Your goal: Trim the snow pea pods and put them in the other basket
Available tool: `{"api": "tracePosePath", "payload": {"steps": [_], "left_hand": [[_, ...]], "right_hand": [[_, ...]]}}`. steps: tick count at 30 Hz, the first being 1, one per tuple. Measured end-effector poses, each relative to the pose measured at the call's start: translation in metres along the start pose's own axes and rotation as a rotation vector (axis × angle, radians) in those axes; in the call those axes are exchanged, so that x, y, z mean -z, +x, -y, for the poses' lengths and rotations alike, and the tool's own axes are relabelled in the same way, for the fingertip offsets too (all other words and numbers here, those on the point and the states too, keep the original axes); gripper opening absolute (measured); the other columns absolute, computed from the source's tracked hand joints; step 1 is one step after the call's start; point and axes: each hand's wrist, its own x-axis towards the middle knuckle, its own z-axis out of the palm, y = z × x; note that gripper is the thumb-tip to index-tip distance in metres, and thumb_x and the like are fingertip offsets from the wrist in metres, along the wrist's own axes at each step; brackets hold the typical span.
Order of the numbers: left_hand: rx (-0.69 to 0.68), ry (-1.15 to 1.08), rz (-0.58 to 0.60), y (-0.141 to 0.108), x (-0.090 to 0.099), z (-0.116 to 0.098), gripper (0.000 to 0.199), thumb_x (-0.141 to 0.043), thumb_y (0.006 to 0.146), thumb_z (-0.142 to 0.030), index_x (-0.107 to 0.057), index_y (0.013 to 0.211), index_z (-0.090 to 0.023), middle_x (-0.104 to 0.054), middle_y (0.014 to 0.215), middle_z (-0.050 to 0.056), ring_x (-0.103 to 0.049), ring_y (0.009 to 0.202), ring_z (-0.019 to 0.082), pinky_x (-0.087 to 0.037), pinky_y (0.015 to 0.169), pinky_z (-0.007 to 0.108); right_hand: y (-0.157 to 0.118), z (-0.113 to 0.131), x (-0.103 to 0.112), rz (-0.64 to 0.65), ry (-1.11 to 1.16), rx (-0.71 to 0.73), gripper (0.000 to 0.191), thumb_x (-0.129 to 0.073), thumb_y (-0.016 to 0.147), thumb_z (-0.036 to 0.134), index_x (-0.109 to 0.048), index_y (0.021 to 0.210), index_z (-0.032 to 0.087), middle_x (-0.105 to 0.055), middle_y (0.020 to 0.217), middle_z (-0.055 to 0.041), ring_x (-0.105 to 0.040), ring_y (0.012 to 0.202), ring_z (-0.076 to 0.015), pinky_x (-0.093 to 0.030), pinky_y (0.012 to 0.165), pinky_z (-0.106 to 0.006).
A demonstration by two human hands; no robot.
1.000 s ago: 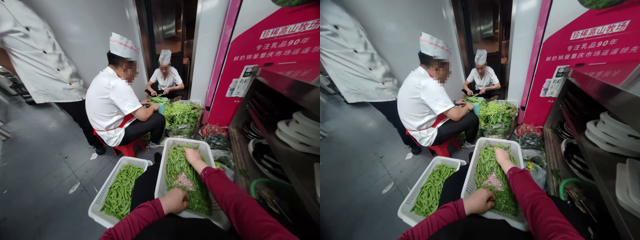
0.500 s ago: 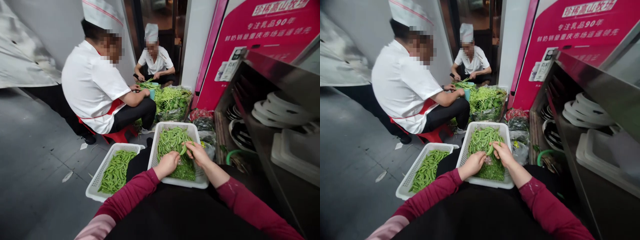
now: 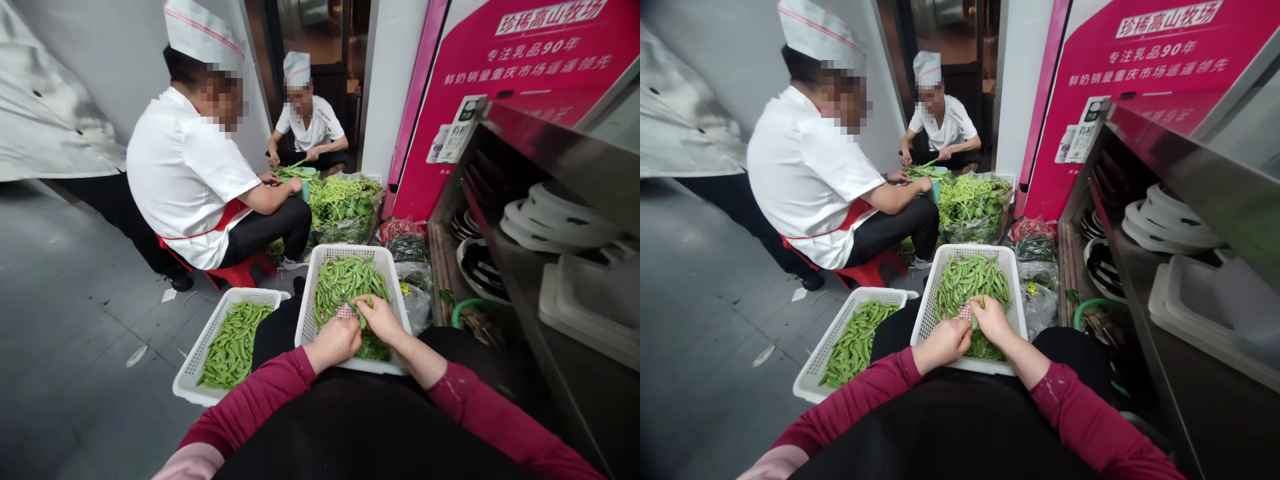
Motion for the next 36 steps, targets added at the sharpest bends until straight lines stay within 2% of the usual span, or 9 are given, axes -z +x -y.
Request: {"api": "tracePosePath", "payload": {"steps": [3, 8, 13, 18, 22, 27, 31, 33, 36], "left_hand": [[-0.008, 0.012, 0.048, -0.002, -0.001, 0.007, 0.015, -0.042, 0.075, -0.021, -0.055, 0.074, -0.015, -0.059, 0.07, 0.007, -0.057, 0.066, 0.018, -0.044, 0.063, 0.028], [0.37, 0.008, -0.019, -0.001, 0.01, 0.037, 0.025, -0.032, 0.082, -0.021, -0.056, 0.081, -0.015, -0.058, 0.072, 0.005, -0.057, 0.071, 0.017, -0.044, 0.068, 0.027], [0.09, -0.036, 0.007, -0.002, 0.017, 0.025, 0.039, -0.04, 0.081, -0.024, -0.037, 0.12, -0.019, -0.047, 0.113, 0.009, -0.053, 0.093, 0.017, -0.045, 0.076, 0.027], [-0.033, 0.001, 0.214, 0.001, 0.014, 0.012, 0.021, -0.034, 0.084, -0.027, -0.052, 0.085, -0.014, -0.056, 0.082, 0.009, -0.056, 0.075, 0.019, -0.045, 0.069, 0.03], [-0.091, -0.467, 0.248, 0.001, 0.011, 0.023, 0.024, -0.041, 0.081, -0.031, -0.049, 0.066, -0.014, -0.052, 0.062, 0.002, -0.051, 0.058, 0.011, -0.042, 0.059, 0.023], [0.344, -1.173, 0.027, 0.008, -0.004, 0.022, 0.034, -0.031, 0.083, -0.042, -0.047, 0.073, -0.014, -0.041, 0.049, -0.004, -0.039, 0.038, 0.006, -0.032, 0.038, 0.017], [0.41, -0.804, 0.135, 0.004, -0.028, 0.029, 0.023, -0.039, 0.077, -0.028, -0.054, 0.066, -0.014, -0.046, 0.049, -0.002, -0.047, 0.046, 0.009, -0.04, 0.048, 0.02], [0.378, -0.494, 0.22, -0.004, -0.038, 0.038, 0.015, -0.046, 0.072, -0.022, -0.058, 0.065, -0.015, -0.054, 0.06, 0.001, -0.053, 0.06, 0.013, -0.044, 0.062, 0.024], [0.303, -0.246, 0.245, -0.012, -0.044, 0.047, 0.024, -0.053, 0.065, -0.02, -0.061, 0.087, -0.016, -0.058, 0.092, 0.008, -0.055, 0.082, 0.018, -0.043, 0.076, 0.028]], "right_hand": [[-0.009, -0.004, 0.004, 0.265, 0.034, -0.052, 0.02, -0.056, 0.069, 0.034, -0.06, 0.071, 0.014, -0.055, 0.056, 0.0023, -0.045, 0.047, -0.008, -0.034, 0.044, -0.019], [-0.021, -0.012, 0.021, 0.411, 0.301, -0.209, 0.031, -0.055, 0.07, 0.043, -0.057, 0.079, 0.013, -0.045, 0.054, 0.0052, -0.035, 0.039, -0.0052, -0.026, 0.035, -0.018], [-0.02, -0.019, 0.022, 0.424, 0.321, -0.249, 0.032, -0.058, 0.068, 0.046, -0.052, 0.069, 0.014, -0.044, 0.05, 0.0058, -0.034, 0.037, -0.005, -0.024, 0.032, -0.017], [-0.016, -0.022, 0.024, 0.576, 0.01, -0.182, 0.026, -0.063, 0.065, 0.039, -0.053, 0.061, 0.015, -0.045, 0.045, 0.0066, -0.036, 0.037, -0.0049, -0.026, 0.036, -0.017], [-0.021, -0.006, 0.031, 0.684, -0.221, -0.017, 0.021, -0.062, 0.068, 0.036, -0.059, 0.067, 0.015, -0.057, 0.054, 0.0029, -0.045, 0.044, -0.0069, -0.032, 0.041, -0.018], [-0.009, -0.001, 0.02, 0.239, -0.069, 0.221, 0.026, -0.045, 0.081, 0.04, -0.057, 0.076, 0.017, -0.059, 0.06, -0.0001, -0.054, 0.05, -0.0115, -0.042, 0.054, -0.024], [0.039, -0.025, 0.016, -0.361, 0.081, 0.095, 0.029, -0.037, 0.084, 0.04, -0.051, 0.09, 0.016, -0.059, 0.073, -0.0043, -0.056, 0.056, -0.0142, -0.045, 0.055, -0.028], [0.063, -0.037, 0.02, -0.361, -0.21, 0.175, 0.023, -0.039, 0.084, 0.033, -0.053, 0.089, 0.016, -0.058, 0.08, -0.0062, -0.057, 0.064, -0.0159, -0.045, 0.059, -0.028], [0.084, -0.048, 0.02, -0.025, -0.893, 0.436, 0.015, -0.046, 0.08, 0.018, -0.058, 0.089, 0.019, -0.057, 0.087, -0.0072, -0.055, 0.08, -0.0182, -0.042, 0.067, -0.027]]}}
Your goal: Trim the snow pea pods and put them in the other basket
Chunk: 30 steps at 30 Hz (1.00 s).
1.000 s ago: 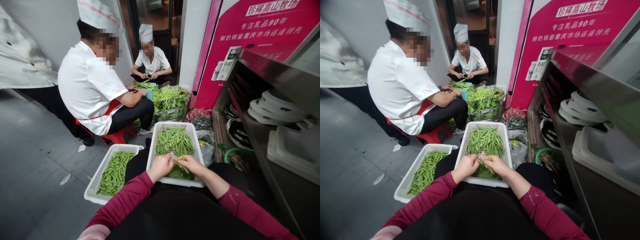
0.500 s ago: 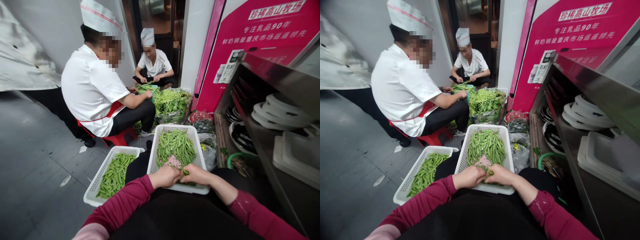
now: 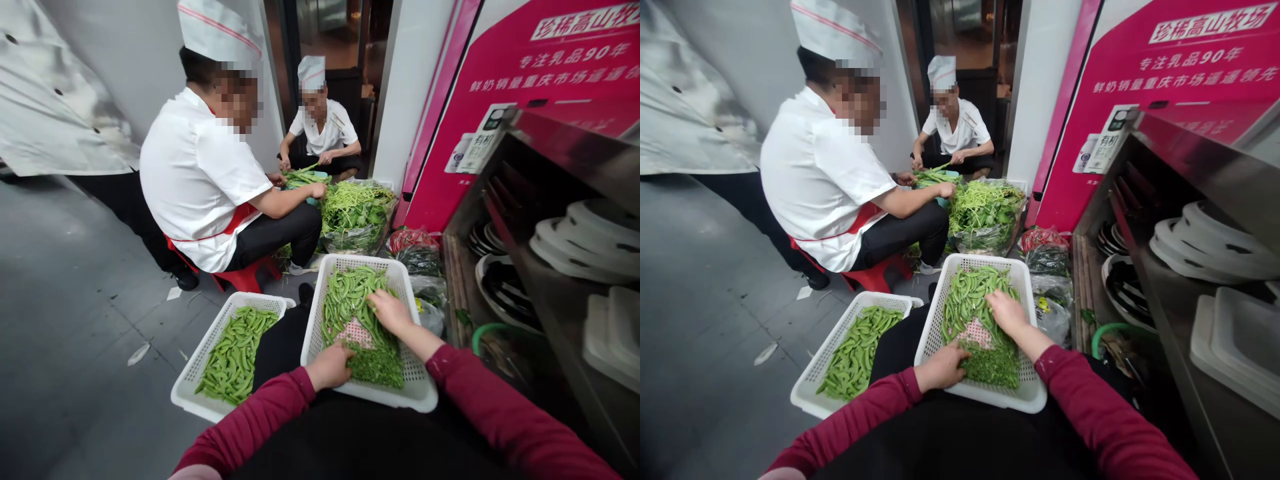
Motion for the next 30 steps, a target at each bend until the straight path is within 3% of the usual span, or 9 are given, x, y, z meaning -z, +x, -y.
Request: {"api": "tracePosePath", "payload": {"steps": [3, 8, 10, 14, 19, 23, 26, 28, 30], "left_hand": [[-0.044, 0.046, -0.028, 0.0, 0.005, 0.0, 0.031, -0.051, 0.068, -0.022, -0.06, 0.097, -0.015, -0.056, 0.102, 0.012, -0.055, 0.088, 0.02, -0.043, 0.079, 0.029], [-0.066, -0.061, 0.017, 0.003, 0.017, -0.007, 0.021, -0.043, 0.075, -0.02, -0.063, 0.08, -0.018, -0.063, 0.076, 0.005, -0.058, 0.072, 0.017, -0.044, 0.069, 0.026], [-0.038, -0.124, -0.088, 0.004, 0.023, -0.009, 0.02, -0.041, 0.077, -0.02, -0.061, 0.075, -0.016, -0.062, 0.07, 0.004, -0.057, 0.067, 0.015, -0.043, 0.066, 0.025], [0.051, -0.307, -0.277, 0.008, 0.036, -0.016, 0.023, -0.035, 0.083, -0.026, -0.055, 0.081, -0.014, -0.057, 0.06, 0.001, -0.053, 0.052, 0.011, -0.041, 0.056, 0.022], [-0.028, -0.568, -0.194, 0.007, 0.05, -0.033, 0.028, -0.033, 0.083, -0.033, -0.05, 0.072, -0.015, -0.045, 0.046, -0.004, -0.045, 0.038, 0.008, -0.034, 0.041, 0.019], [-0.046, -0.88, -0.122, 0.0, 0.05, -0.046, 0.026, -0.038, 0.08, -0.039, -0.046, 0.07, -0.016, -0.043, 0.048, -0.006, -0.039, 0.034, 0.006, -0.03, 0.033, 0.016], [-0.017, -1.109, -0.151, -0.001, 0.04, -0.048, 0.025, -0.039, 0.078, -0.04, -0.044, 0.071, -0.016, -0.039, 0.048, -0.008, -0.035, 0.031, 0.004, -0.028, 0.031, 0.015], [0.069, -1.153, -0.189, 0.0, 0.031, -0.042, 0.022, -0.037, 0.079, -0.036, -0.042, 0.068, -0.016, -0.036, 0.046, -0.008, -0.033, 0.03, 0.004, -0.026, 0.031, 0.015], [0.207, -1.035, -0.174, 0.002, 0.023, -0.03, 0.02, -0.037, 0.078, -0.031, -0.042, 0.065, -0.016, -0.033, 0.043, -0.009, -0.032, 0.029, 0.005, -0.024, 0.031, 0.015]], "right_hand": [[0.006, 0.004, -0.01, 0.229, -0.312, 0.229, 0.021, -0.045, 0.079, 0.01, -0.059, 0.091, 0.018, -0.057, 0.088, -0.0097, -0.054, 0.081, -0.0194, -0.04, 0.066, -0.028], [0.013, 0.012, -0.012, 0.283, -0.335, 0.302, 0.023, -0.039, 0.083, 0.012, -0.061, 0.087, 0.017, -0.058, 0.089, -0.0086, -0.054, 0.081, -0.0176, -0.041, 0.068, -0.027], [0.009, 0.013, -0.004, 0.246, -0.301, 0.334, 0.026, -0.038, 0.083, 0.012, -0.06, 0.095, 0.019, -0.058, 0.091, -0.0066, -0.054, 0.084, -0.0162, -0.041, 0.071, -0.025], [-0.015, 0.019, 0.017, 0.015, -0.131, 0.408, 0.031, -0.039, 0.083, 0.012, -0.059, 0.104, 0.021, -0.058, 0.098, -0.0075, -0.053, 0.088, -0.0166, -0.042, 0.076, -0.026], [-0.05, 0.034, 0.037, -0.106, -0.026, 0.485, 0.032, -0.036, 0.084, 0.013, -0.061, 0.103, 0.018, -0.06, 0.098, -0.0106, -0.054, 0.088, -0.0201, -0.044, 0.078, -0.034], [-0.067, 0.05, 0.043, -0.175, 0.267, 0.343, 0.028, -0.038, 0.084, 0.018, -0.062, 0.098, 0.02, -0.06, 0.092, -0.0088, -0.055, 0.086, -0.0183, -0.046, 0.076, -0.032], [-0.074, 0.065, 0.049, -0.274, 0.533, 0.12, 0.022, -0.042, 0.084, 0.025, -0.063, 0.089, 0.02, -0.059, 0.088, -0.0074, -0.056, 0.083, -0.0183, -0.046, 0.074, -0.032], [-0.077, 0.072, 0.056, -0.329, 0.684, -0.07, 0.021, -0.044, 0.083, 0.029, -0.062, 0.085, 0.02, -0.058, 0.088, -0.007, -0.056, 0.073, -0.0168, -0.047, 0.068, -0.031], [-0.08, 0.073, 0.065, -0.364, 0.808, -0.227, 0.021, -0.044, 0.082, 0.031, -0.061, 0.086, 0.019, -0.058, 0.087, -0.0064, -0.055, 0.062, -0.014, -0.047, 0.06, -0.029]]}}
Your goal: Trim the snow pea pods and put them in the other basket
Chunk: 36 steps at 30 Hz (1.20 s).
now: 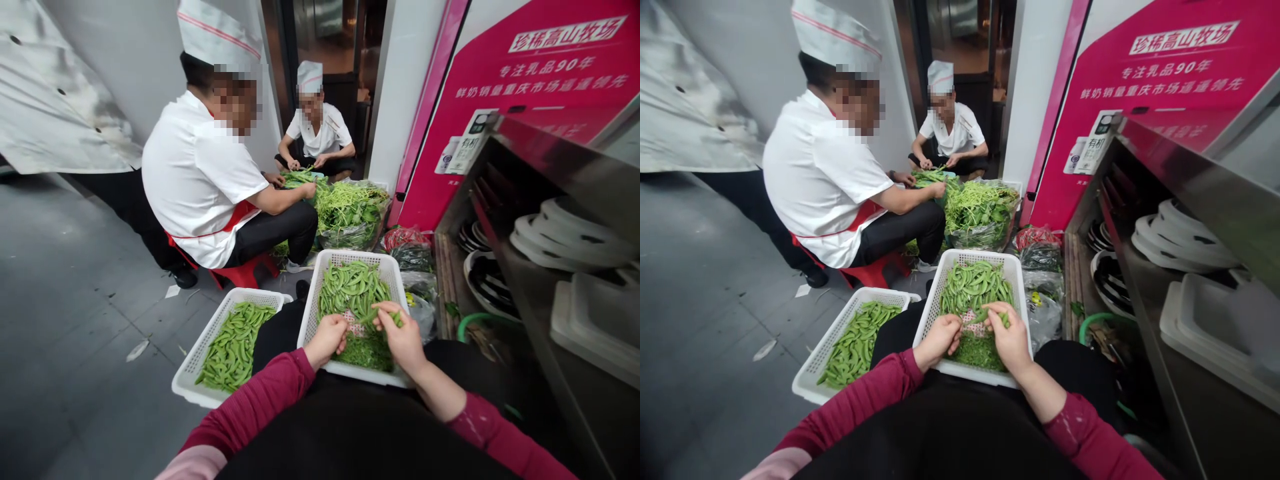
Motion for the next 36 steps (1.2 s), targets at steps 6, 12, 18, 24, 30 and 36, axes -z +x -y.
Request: {"api": "tracePosePath", "payload": {"steps": [6, 12, 18, 24, 30, 36], "left_hand": [[-0.094, 0.577, -0.02, 0.001, 0.018, 0.005, 0.022, -0.049, 0.072, -0.024, -0.057, 0.088, -0.012, -0.056, 0.068, 0.001, -0.048, 0.048, 0.008, -0.041, 0.05, 0.021], [-0.429, 0.887, 0.255, -0.01, 0.008, -0.028, 0.024, -0.04, 0.081, -0.026, -0.06, 0.089, -0.015, -0.06, 0.082, 0.005, -0.056, 0.065, 0.012, -0.043, 0.066, 0.024], [-0.569, 1.255, 0.149, -0.011, 0.007, -0.026, 0.025, -0.035, 0.084, -0.025, -0.057, 0.078, -0.014, -0.06, 0.075, 0.009, -0.056, 0.066, 0.017, -0.043, 0.063, 0.027], [-0.614, 0.97, -0.226, -0.007, 0.003, -0.015, 0.032, -0.025, 0.088, -0.021, -0.054, 0.076, -0.015, -0.057, 0.074, 0.006, -0.054, 0.072, 0.013, -0.043, 0.067, 0.023], [-0.191, 1.147, 0.061, 0.006, 0.012, 0.016, 0.019, -0.042, 0.08, -0.024, -0.059, 0.079, -0.014, -0.058, 0.081, 0.008, -0.057, 0.075, 0.018, -0.045, 0.071, 0.029], [-0.28, 1.134, 0.201, 0.008, 0.018, 0.026, 0.052, -0.057, 0.067, -0.027, -0.045, 0.118, -0.022, -0.044, 0.116, 0.008, -0.05, 0.101, 0.022, -0.041, 0.086, 0.03]], "right_hand": [[0.0, -0.004, 0.016, 0.026, 0.054, -0.12, 0.022, -0.047, 0.08, 0.036, -0.06, 0.083, 0.018, -0.058, 0.075, -0.0035, -0.052, 0.055, -0.0126, -0.045, 0.055, -0.027], [0.001, -0.014, 0.014, 0.112, -0.255, 0.114, 0.024, -0.041, 0.085, 0.031, -0.059, 0.096, 0.019, -0.058, 0.085, -0.0069, -0.056, 0.068, -0.0166, -0.045, 0.064, -0.03], [0.007, -0.01, 0.006, 0.604, -0.78, 0.611, 0.018, -0.043, 0.082, 0.014, -0.061, 0.083, 0.018, -0.06, 0.082, -0.0085, -0.052, 0.078, -0.0196, -0.042, 0.067, -0.031], [0.007, -0.022, -0.022, 0.326, -0.123, -0.097, 0.018, -0.055, 0.074, 0.036, -0.053, 0.069, 0.019, -0.054, 0.062, -0.0008, -0.05, 0.059, -0.0151, -0.041, 0.054, -0.026], [0.074, -0.076, 0.001, -0.225, 0.124, -0.423, 0.032, -0.048, 0.073, 0.05, -0.051, 0.077, 0.018, -0.053, 0.061, -0.0026, -0.051, 0.053, -0.016, -0.042, 0.051, -0.029], [0.142, -0.097, 0.002, 0.536, -0.908, 0.345, 0.015, -0.047, 0.078, 0.02, -0.061, 0.081, 0.021, -0.059, 0.086, -0.0056, -0.056, 0.076, -0.0179, -0.039, 0.066, -0.026]]}}
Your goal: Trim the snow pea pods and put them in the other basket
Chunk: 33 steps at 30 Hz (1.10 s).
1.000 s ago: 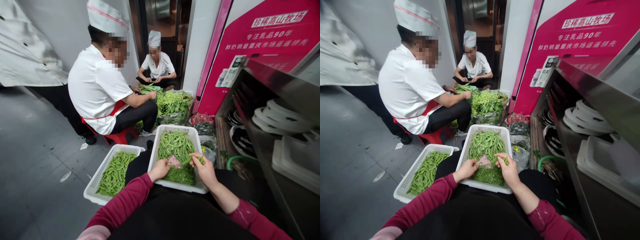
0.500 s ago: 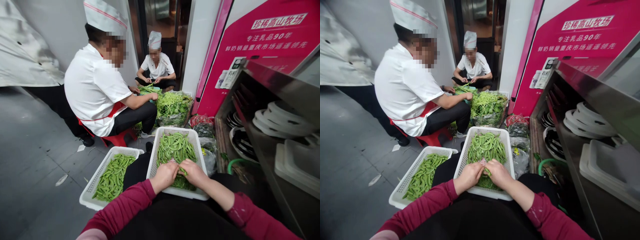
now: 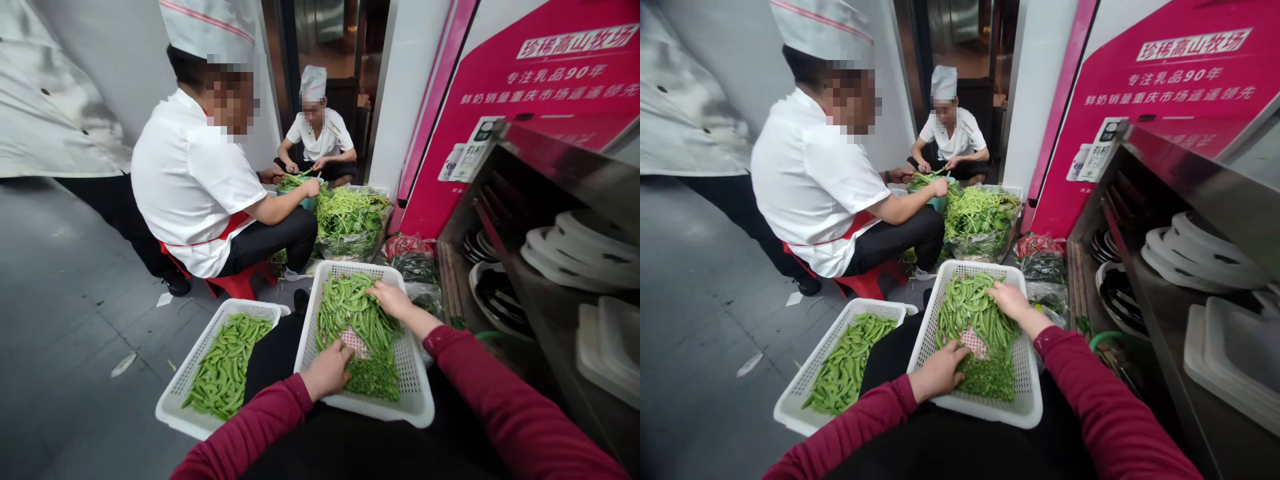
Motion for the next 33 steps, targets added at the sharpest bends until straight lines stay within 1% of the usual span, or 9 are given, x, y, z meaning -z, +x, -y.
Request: {"api": "tracePosePath", "payload": {"steps": [2, 6, 10, 14, 20, 23, 26, 30, 33], "left_hand": [[-0.058, 0.021, 0.064, 0.0, 0.004, -0.001, 0.038, -0.053, 0.071, -0.029, -0.053, 0.108, -0.02, -0.052, 0.105, 0.009, -0.053, 0.096, 0.023, -0.043, 0.083, 0.032], [-0.11, 0.049, 0.128, -0.001, 0.008, -0.002, 0.025, -0.052, 0.072, -0.028, -0.06, 0.093, -0.018, -0.06, 0.09, 0.009, -0.057, 0.085, 0.023, -0.045, 0.075, 0.032], [-0.027, -0.092, -0.054, 0.003, 0.016, -0.006, 0.021, -0.041, 0.079, -0.024, -0.06, 0.076, -0.016, -0.061, 0.073, 0.006, -0.057, 0.071, 0.017, -0.043, 0.067, 0.026], [0.058, -0.349, -0.332, 0.016, 0.037, -0.018, 0.024, -0.034, 0.084, -0.024, -0.056, 0.08, -0.015, -0.058, 0.065, 0.002, -0.053, 0.06, 0.012, -0.039, 0.059, 0.021], [-0.135, -0.309, -0.393, 0.021, 0.055, -0.041, 0.019, -0.037, 0.081, -0.022, -0.054, 0.073, -0.015, -0.055, 0.067, 0.002, -0.05, 0.064, 0.012, -0.037, 0.062, 0.021], [-0.183, -0.306, -0.332, 0.01, 0.056, -0.045, 0.02, -0.04, 0.078, -0.021, -0.052, 0.063, -0.015, -0.05, 0.06, 0.0, -0.047, 0.059, 0.01, -0.036, 0.059, 0.021], [-0.154, -0.496, -0.193, -0.001, 0.055, -0.046, 0.019, -0.044, 0.074, -0.025, -0.05, 0.059, -0.014, -0.044, 0.052, -0.003, -0.042, 0.047, 0.007, -0.033, 0.05, 0.019], [0.057, -0.861, -0.058, -0.007, 0.041, -0.043, 0.021, -0.032, 0.076, -0.022, -0.051, 0.07, -0.014, -0.04, 0.047, -0.006, -0.032, 0.033, 0.005, -0.026, 0.037, 0.018], [0.222, -0.718, -0.106, -0.004, 0.021, -0.03, 0.021, -0.034, 0.074, -0.018, -0.052, 0.063, -0.013, -0.04, 0.045, -0.004, -0.035, 0.036, 0.006, -0.029, 0.041, 0.018]], "right_hand": [[0.016, 0.002, -0.002, 0.132, -0.133, 0.18, 0.017, -0.046, 0.08, 0.018, -0.062, 0.08, 0.021, -0.059, 0.084, -0.0057, -0.056, 0.076, -0.0176, -0.039, 0.067, -0.026], [0.032, 0.002, -0.003, 0.147, -0.158, 0.209, 0.016, -0.047, 0.081, 0.017, -0.062, 0.074, 0.018, -0.059, 0.081, -0.0064, -0.056, 0.076, -0.0167, -0.039, 0.069, -0.025], [0.015, 0.004, 0.007, 0.087, -0.155, 0.146, 0.011, -0.049, 0.081, 0.021, -0.059, 0.085, 0.017, -0.059, 0.086, -0.007, -0.056, 0.082, -0.017, -0.04, 0.072, -0.025], [-0.025, 0.032, 0.023, -0.07, -0.078, 0.172, 0.013, -0.052, 0.081, 0.028, -0.057, 0.08, 0.017, -0.058, 0.078, -0.0054, -0.055, 0.076, -0.0171, -0.041, 0.069, -0.025], [-0.068, 0.081, 0.043, -0.073, -0.111, 0.256, 0.016, -0.049, 0.082, 0.028, -0.056, 0.073, 0.017, -0.055, 0.07, -0.0043, -0.052, 0.068, -0.0163, -0.038, 0.061, -0.025], [-0.078, 0.092, 0.044, -0.019, -0.062, 0.216, 0.016, -0.052, 0.08, 0.029, -0.056, 0.07, 0.017, -0.055, 0.067, -0.0035, -0.052, 0.064, -0.0156, -0.036, 0.058, -0.024], [-0.086, 0.101, 0.043, 0.016, 0.162, 0.162, 0.015, -0.058, 0.075, 0.031, -0.056, 0.067, 0.018, -0.056, 0.066, -0.0014, -0.053, 0.063, -0.0146, -0.036, 0.056, -0.023], [-0.098, 0.112, 0.048, -0.085, 0.543, -0.046, 0.016, -0.061, 0.071, 0.034, -0.058, 0.066, 0.019, -0.06, 0.068, 0.0003, -0.054, 0.067, -0.0146, -0.038, 0.062, -0.024], [-0.108, 0.111, 0.058, -0.22, 0.706, -0.293, 0.018, -0.063, 0.067, 0.036, -0.059, 0.067, 0.019, -0.062, 0.068, 0.0004, -0.054, 0.065, -0.0152, -0.038, 0.063, -0.025]]}}
